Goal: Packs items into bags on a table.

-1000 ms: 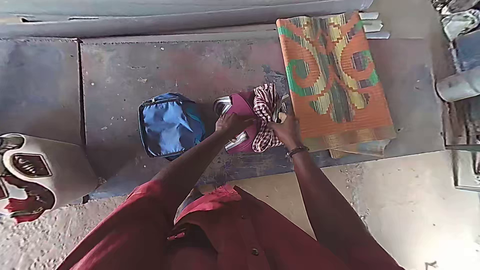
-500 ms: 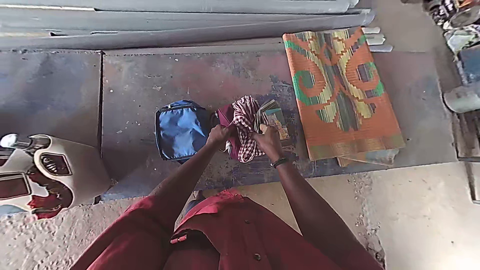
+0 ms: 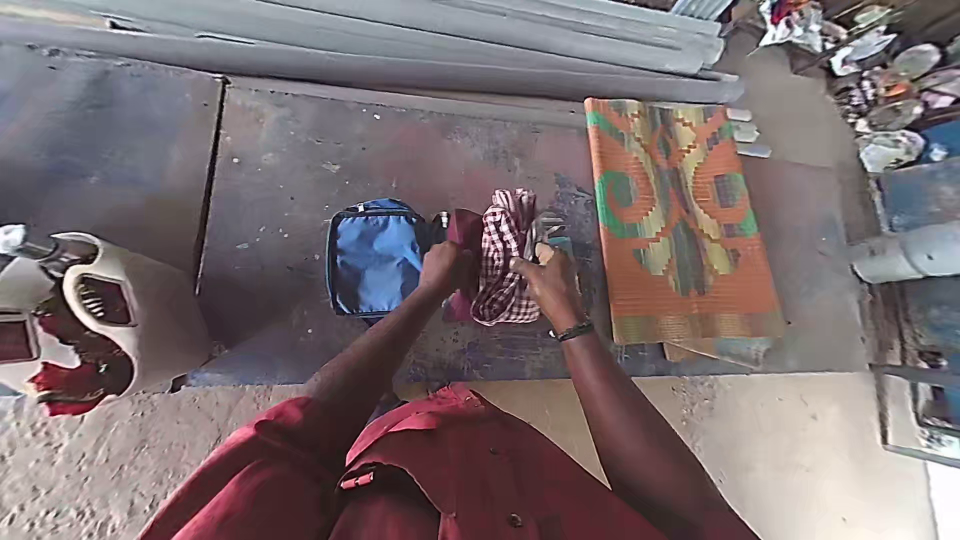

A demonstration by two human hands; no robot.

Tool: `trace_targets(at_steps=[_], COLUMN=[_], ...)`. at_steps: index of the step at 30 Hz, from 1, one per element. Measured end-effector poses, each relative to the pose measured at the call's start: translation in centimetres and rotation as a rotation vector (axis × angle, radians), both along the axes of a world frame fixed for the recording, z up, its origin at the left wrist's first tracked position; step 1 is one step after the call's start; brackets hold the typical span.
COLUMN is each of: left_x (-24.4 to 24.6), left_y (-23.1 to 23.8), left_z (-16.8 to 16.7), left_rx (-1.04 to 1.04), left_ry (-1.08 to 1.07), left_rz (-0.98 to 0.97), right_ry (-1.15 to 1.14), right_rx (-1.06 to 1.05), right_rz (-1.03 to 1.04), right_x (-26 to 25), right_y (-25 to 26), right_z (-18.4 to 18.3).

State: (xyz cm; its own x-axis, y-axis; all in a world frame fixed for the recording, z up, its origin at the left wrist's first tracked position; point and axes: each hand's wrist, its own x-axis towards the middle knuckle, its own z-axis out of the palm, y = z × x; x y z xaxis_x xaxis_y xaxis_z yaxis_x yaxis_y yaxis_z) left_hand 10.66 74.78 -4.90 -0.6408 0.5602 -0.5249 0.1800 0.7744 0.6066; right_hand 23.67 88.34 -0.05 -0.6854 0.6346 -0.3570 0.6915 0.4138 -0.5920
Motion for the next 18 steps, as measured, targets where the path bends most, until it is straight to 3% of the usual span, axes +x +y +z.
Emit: trace_targets(at_steps=[5, 12, 15, 18], left_x=[-1.8, -1.2, -0.6, 0.3], left_y=[-1.7, -3.6, -4.7, -4.6], left_z=[-2.2, -2.1, -2.7, -2.2], left_rx=[-0.039, -0.146, -0.019, 0.084], left_ry=[-0.039, 0.015, 0.034, 0.004], left_rz=[0.195, 0.226, 0.298, 0.399], right_ry=[-0.011, 0.178, 0.202, 0.075], right_rx=[-0.056, -0.099, 0.007, 0.104], right_rz=[0.069, -0.051, -0.143, -0.234], right_x=[0.0, 0.7, 1.7, 3.1], right_y=[-0.2, 0.1, 2.1, 3.7], right_z=[-0.7, -0.4, -1.0, -1.8])
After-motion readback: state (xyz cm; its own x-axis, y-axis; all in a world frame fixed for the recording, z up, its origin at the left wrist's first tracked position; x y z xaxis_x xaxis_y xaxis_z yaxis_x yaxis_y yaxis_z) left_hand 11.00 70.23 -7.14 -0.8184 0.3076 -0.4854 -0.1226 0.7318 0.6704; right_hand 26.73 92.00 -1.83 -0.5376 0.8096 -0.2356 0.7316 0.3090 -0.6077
